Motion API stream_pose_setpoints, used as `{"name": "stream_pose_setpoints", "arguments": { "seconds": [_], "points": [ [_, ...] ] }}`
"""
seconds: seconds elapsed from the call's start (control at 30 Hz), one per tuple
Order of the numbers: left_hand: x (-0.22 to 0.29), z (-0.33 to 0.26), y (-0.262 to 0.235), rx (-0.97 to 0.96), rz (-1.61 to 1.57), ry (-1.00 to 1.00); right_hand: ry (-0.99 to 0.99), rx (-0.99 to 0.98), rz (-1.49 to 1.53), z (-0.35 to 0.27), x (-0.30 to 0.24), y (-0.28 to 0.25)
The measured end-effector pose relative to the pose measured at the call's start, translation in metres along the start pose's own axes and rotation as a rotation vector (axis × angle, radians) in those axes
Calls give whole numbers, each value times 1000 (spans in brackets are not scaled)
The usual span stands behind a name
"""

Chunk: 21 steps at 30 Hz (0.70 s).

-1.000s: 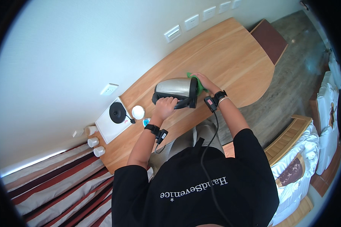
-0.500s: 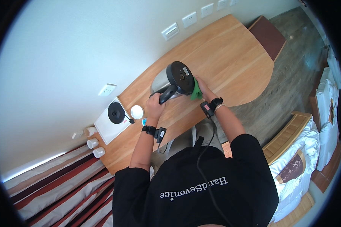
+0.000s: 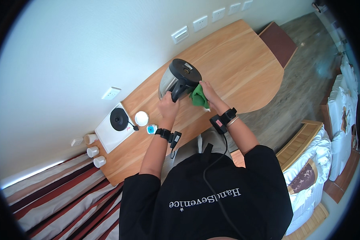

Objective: The person cleans a kettle and several cups with a cloth before arranging them on a tray and wiping the table surface.

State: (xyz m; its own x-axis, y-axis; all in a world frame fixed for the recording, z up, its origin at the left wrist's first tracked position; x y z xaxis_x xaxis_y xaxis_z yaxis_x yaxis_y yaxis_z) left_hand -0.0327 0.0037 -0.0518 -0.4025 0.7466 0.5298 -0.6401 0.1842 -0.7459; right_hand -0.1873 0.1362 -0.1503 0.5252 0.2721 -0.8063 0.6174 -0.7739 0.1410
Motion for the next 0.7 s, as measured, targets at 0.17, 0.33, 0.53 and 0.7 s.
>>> {"name": "stream_pose_setpoints", "arguments": {
  "seconds": [0.17, 0.33, 0.53, 0.7],
  "points": [
    [2, -1, 4, 4, -23, 38, 7, -190, 117, -20, -15, 6],
    [-9, -3, 9, -37, -20, 20, 28, -227, 260, -38, -34, -1],
    [-29, -4, -17, -101, -117, 5, -253, -48, 401, -50, -95, -23],
    [-8, -10, -37, -130, -249, 184, -655, 189, -139, -55, -119, -15]
  ]
}}
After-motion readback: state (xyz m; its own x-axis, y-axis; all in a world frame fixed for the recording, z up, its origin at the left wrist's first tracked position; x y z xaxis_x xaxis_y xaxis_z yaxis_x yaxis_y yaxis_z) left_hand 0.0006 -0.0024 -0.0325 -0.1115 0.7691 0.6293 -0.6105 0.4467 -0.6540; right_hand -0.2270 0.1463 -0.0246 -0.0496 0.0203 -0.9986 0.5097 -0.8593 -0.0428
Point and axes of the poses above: each hand's wrist, its own z-axis towards the middle knuckle, its own y-axis out of the palm, x = y × z, the point moved 9 cm from there along z, towards the middle knuckle, and after that the axes turned 6 degrees about -z, right-handed, at the moved point
